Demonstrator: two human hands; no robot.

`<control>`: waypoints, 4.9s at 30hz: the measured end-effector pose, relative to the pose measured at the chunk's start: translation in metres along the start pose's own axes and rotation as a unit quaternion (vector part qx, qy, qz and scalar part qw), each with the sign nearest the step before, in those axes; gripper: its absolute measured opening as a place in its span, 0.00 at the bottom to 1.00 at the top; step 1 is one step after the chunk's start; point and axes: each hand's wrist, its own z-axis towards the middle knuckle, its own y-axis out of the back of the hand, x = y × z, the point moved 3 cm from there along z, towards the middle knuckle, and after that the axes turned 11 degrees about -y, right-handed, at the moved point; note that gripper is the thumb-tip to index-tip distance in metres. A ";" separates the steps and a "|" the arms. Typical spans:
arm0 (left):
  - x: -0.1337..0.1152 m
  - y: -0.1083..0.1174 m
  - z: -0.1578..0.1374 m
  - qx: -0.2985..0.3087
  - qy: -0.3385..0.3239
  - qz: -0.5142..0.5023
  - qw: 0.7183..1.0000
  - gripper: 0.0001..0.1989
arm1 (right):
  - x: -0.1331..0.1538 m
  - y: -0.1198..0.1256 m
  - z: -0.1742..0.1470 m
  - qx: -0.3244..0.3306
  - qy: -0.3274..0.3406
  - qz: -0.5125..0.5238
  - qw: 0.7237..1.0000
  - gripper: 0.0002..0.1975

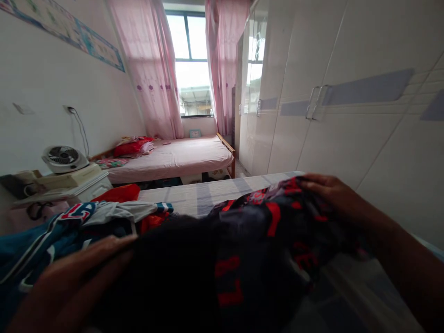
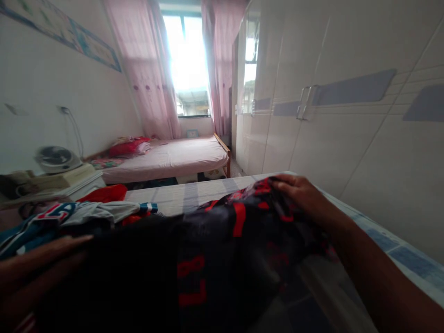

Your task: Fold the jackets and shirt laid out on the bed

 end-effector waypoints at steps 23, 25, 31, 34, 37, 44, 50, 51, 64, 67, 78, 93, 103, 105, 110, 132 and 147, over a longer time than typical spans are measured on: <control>0.004 -0.183 0.003 0.158 -0.047 0.079 0.983 0.24 | -0.114 -0.153 0.005 -0.044 0.007 -0.367 0.929 0.26; 0.007 -0.184 0.003 0.158 -0.044 0.075 0.984 0.24 | -0.114 -0.151 0.007 -0.038 0.009 -0.357 0.933 0.26; 0.018 -0.191 0.000 0.146 -0.059 0.073 0.985 0.23 | -0.116 -0.151 0.010 -0.038 0.014 -0.332 0.942 0.27; 0.022 -0.193 -0.001 0.139 -0.071 0.079 0.985 0.23 | -0.117 -0.150 0.011 -0.037 0.012 -0.328 0.944 0.27; 0.028 -0.195 -0.001 0.137 -0.092 0.090 0.982 0.23 | -0.120 -0.150 0.013 -0.029 -0.001 -0.326 0.945 0.27; 0.035 -0.200 -0.004 0.107 -0.171 0.155 0.967 0.23 | -0.138 -0.154 0.018 -0.044 0.009 -0.324 0.945 0.28; 0.033 -0.200 -0.007 0.036 -0.222 0.197 0.954 0.21 | -0.142 -0.155 0.019 -0.051 0.018 -0.324 0.944 0.27; 0.034 -0.199 -0.006 0.026 -0.218 0.197 0.956 0.21 | -0.141 -0.155 0.019 -0.052 0.017 -0.325 0.944 0.27; 0.057 -0.157 0.000 0.064 0.081 0.269 0.958 0.31 | -0.131 -0.154 0.016 -0.053 0.007 -0.310 0.949 0.26; 0.061 -0.154 0.002 0.103 0.153 0.159 0.970 0.32 | -0.130 -0.154 0.016 -0.056 0.007 -0.307 0.950 0.26; -0.012 -0.155 0.034 0.247 0.082 -0.305 0.916 0.24 | -0.146 -0.155 0.019 -0.047 0.034 -0.339 0.939 0.27; 0.105 -0.140 0.107 0.318 -0.018 0.110 0.942 0.17 | -0.155 -0.152 0.021 -0.054 0.049 -0.328 0.942 0.27; 0.117 -0.131 0.093 0.422 -0.065 0.077 0.901 0.37 | -0.161 -0.152 0.024 -0.063 0.071 -0.325 0.941 0.27; 0.115 -0.133 0.089 0.403 -0.064 0.110 0.906 0.37 | -0.162 -0.152 0.025 -0.067 0.074 -0.325 0.940 0.27; 0.106 -0.129 0.091 0.329 -0.047 0.176 0.926 0.11 | -0.163 -0.152 0.025 -0.069 0.078 -0.329 0.938 0.27; 0.072 -0.134 0.084 0.170 0.095 -0.027 0.980 0.21 | -0.130 -0.150 0.015 -0.037 0.012 -0.327 0.944 0.26; 0.027 -0.137 0.072 0.147 0.259 -0.426 0.854 0.25 | -0.099 -0.079 0.004 -0.254 0.075 -0.325 0.908 0.25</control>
